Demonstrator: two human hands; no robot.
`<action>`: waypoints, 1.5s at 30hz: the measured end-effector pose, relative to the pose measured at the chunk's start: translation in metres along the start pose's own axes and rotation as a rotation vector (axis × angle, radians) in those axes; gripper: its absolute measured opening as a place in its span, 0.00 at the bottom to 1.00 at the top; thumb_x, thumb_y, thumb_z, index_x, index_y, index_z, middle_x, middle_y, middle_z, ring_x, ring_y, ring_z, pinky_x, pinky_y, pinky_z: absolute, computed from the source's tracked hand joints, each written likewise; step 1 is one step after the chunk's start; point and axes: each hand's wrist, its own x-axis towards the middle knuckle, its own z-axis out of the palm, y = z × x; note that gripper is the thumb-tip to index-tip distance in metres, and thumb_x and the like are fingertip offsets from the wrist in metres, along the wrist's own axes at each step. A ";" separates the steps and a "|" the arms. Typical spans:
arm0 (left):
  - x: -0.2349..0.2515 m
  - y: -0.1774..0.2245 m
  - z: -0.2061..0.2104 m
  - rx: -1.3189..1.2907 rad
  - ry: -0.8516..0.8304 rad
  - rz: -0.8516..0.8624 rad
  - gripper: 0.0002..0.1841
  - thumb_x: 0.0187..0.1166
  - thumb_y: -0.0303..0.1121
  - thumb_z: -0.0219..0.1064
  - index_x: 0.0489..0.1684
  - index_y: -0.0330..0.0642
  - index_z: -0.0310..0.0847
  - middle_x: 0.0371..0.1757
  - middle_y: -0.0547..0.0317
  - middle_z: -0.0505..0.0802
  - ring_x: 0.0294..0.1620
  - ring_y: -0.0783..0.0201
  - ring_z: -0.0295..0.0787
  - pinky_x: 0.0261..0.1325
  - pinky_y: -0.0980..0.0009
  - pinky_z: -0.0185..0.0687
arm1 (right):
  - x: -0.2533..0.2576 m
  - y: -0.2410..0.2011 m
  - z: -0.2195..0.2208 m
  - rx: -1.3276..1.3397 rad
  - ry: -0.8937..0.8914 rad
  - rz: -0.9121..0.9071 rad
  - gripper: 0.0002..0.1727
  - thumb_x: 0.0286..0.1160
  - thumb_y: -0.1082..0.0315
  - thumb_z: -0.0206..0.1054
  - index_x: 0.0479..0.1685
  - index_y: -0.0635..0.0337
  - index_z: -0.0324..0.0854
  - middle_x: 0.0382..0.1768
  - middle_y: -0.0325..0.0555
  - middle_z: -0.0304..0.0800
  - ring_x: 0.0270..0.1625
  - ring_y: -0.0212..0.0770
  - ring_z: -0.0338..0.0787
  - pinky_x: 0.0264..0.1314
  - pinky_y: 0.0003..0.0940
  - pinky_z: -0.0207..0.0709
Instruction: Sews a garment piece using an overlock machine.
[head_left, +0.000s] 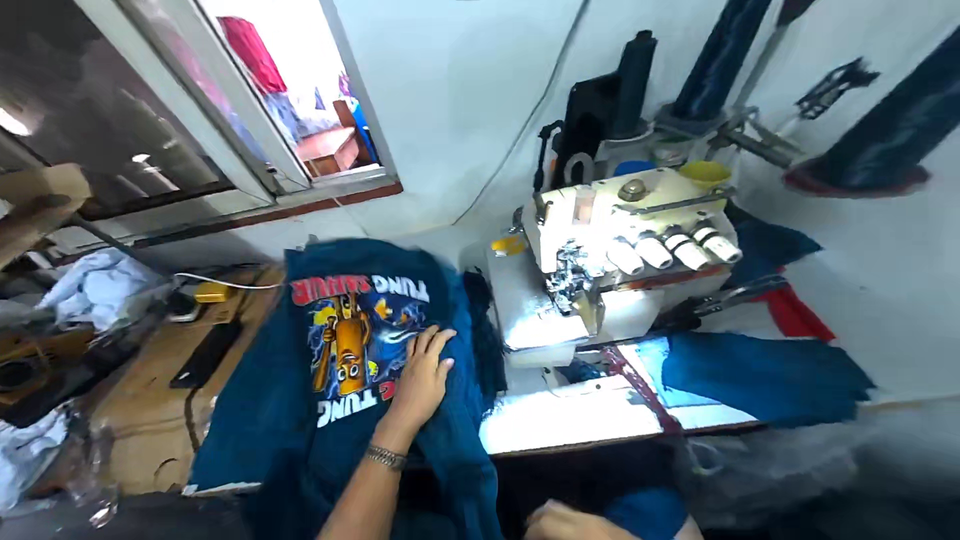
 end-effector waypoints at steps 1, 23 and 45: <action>-0.005 -0.005 0.017 0.052 0.060 0.043 0.18 0.85 0.29 0.61 0.72 0.42 0.83 0.79 0.42 0.80 0.82 0.37 0.70 0.79 0.38 0.68 | -0.017 0.020 -0.004 -0.039 0.078 0.095 0.19 0.78 0.73 0.67 0.67 0.66 0.82 0.66 0.63 0.84 0.58 0.57 0.91 0.61 0.54 0.85; -0.099 0.144 0.108 -0.908 -0.585 0.368 0.11 0.89 0.26 0.54 0.51 0.26 0.80 0.42 0.42 0.90 0.42 0.60 0.88 0.52 0.66 0.83 | -0.083 0.094 0.012 -0.397 0.827 0.467 0.15 0.57 0.86 0.66 0.44 0.70 0.91 0.47 0.66 0.89 0.46 0.64 0.93 0.45 0.61 0.87; -0.016 -0.036 -0.098 -0.265 0.251 -0.459 0.32 0.86 0.36 0.64 0.86 0.35 0.56 0.69 0.33 0.84 0.66 0.38 0.86 0.66 0.39 0.80 | 0.025 -0.039 -0.029 -0.289 0.187 -0.033 0.12 0.74 0.78 0.62 0.46 0.68 0.91 0.41 0.62 0.93 0.45 0.61 0.94 0.50 0.58 0.86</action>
